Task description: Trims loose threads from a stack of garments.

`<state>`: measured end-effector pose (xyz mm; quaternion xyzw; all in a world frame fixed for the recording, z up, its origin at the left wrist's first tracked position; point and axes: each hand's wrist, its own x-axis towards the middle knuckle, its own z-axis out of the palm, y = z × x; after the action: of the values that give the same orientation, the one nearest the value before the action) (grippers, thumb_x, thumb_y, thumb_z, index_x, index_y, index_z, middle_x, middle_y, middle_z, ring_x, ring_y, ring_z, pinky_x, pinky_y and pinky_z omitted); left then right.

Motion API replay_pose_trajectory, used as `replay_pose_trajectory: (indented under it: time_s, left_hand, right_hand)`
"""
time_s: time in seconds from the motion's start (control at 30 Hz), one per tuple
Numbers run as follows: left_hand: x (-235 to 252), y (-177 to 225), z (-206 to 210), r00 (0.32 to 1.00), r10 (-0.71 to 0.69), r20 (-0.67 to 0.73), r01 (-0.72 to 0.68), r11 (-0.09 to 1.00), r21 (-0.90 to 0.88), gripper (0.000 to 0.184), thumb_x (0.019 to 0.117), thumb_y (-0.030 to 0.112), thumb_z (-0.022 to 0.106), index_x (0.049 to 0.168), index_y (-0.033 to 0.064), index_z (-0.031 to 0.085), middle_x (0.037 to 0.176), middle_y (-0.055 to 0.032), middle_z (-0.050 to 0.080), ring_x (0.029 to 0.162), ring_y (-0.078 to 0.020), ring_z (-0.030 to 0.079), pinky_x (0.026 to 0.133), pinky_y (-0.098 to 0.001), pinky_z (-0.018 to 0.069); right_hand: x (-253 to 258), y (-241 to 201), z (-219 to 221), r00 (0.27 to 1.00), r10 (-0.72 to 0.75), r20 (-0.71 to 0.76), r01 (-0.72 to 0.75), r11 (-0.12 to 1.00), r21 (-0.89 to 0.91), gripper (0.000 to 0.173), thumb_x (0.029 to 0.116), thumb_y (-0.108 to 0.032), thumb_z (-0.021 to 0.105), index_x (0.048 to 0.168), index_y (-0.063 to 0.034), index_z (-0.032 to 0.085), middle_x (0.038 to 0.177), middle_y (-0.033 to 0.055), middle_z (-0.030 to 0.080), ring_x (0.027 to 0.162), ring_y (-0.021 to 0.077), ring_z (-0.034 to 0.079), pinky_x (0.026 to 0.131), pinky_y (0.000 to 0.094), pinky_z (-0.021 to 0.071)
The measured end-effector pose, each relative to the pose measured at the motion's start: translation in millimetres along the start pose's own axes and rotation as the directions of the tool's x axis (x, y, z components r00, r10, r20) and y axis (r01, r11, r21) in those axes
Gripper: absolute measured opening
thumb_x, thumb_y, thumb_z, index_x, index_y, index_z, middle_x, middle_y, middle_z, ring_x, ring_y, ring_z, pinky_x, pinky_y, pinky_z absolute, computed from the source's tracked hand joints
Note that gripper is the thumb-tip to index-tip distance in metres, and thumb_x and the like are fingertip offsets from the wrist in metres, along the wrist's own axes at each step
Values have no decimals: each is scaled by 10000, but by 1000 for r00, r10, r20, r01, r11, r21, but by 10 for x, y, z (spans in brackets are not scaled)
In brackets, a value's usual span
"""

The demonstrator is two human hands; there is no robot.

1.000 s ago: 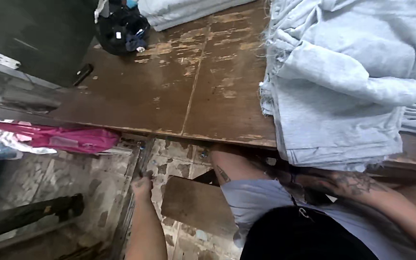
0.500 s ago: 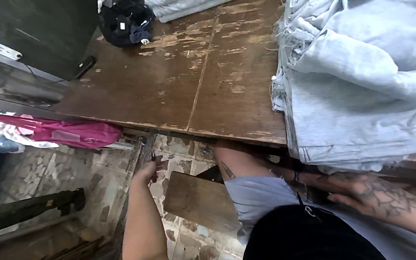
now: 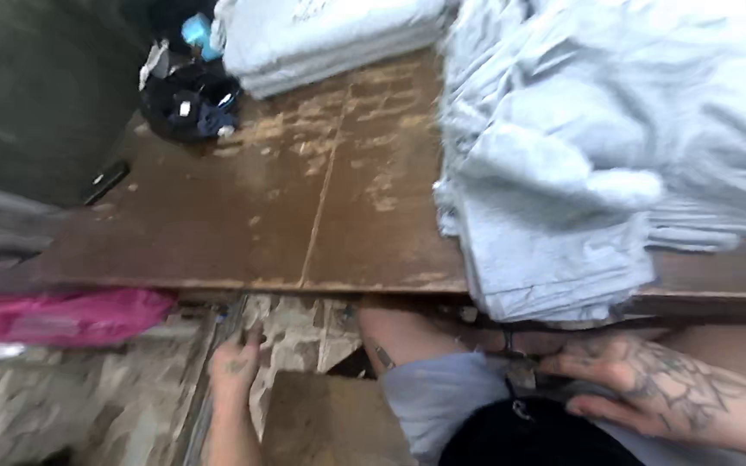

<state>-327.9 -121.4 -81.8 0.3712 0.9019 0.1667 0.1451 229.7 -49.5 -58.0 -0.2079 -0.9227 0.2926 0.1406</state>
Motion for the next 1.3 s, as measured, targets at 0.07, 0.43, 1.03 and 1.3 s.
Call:
replay_pose_trajectory:
  time_s: [0.07,0.43,1.03,1.3]
  left_hand:
    - [-211,582,45,945,275,-178,-302,942,-148,402,1037,257,539,1065,-129,648,918,-219,686,801,-241,645,780,-456,523]
    - [-802,3605,411,319,945,-70,-933,301,-195,600,959,405,670,1385,-12,596,1264,-238,656,1008,-335,691,864,-527,558]
    - [-1236,4148,114,94,944,-317,-911,-47,-411,254,1015,81,506,1104,-71,689,942,-124,711,762,-115,659,707,-280,562]
    - [-733,4803,531,286,878,384,-947,321,-29,434,1071,177,391,1466,105,557,1536,-137,505,1485,-336,372,1215,-590,170]
  right_hand:
    - [70,-61,-259,986,-65,-154,49,993,-107,360,1032,-403,513,1177,-152,726,944,39,740,806,180,715,692,355,592]
    - [369,-264,-969,877,-149,-457,-56,913,-405,290,975,-310,627,1127,-91,743,987,128,744,897,293,735,760,449,606]
    - [826,297,-1094,876,138,-461,-321,881,-347,549,866,-239,802,1371,-91,647,1476,282,532,1376,511,486,1062,766,349]
    - [1116,1000,-1911,699,669,-251,-708,697,-114,568,1115,-450,309,1586,-151,413,1644,196,347,1538,434,248,1190,711,137]
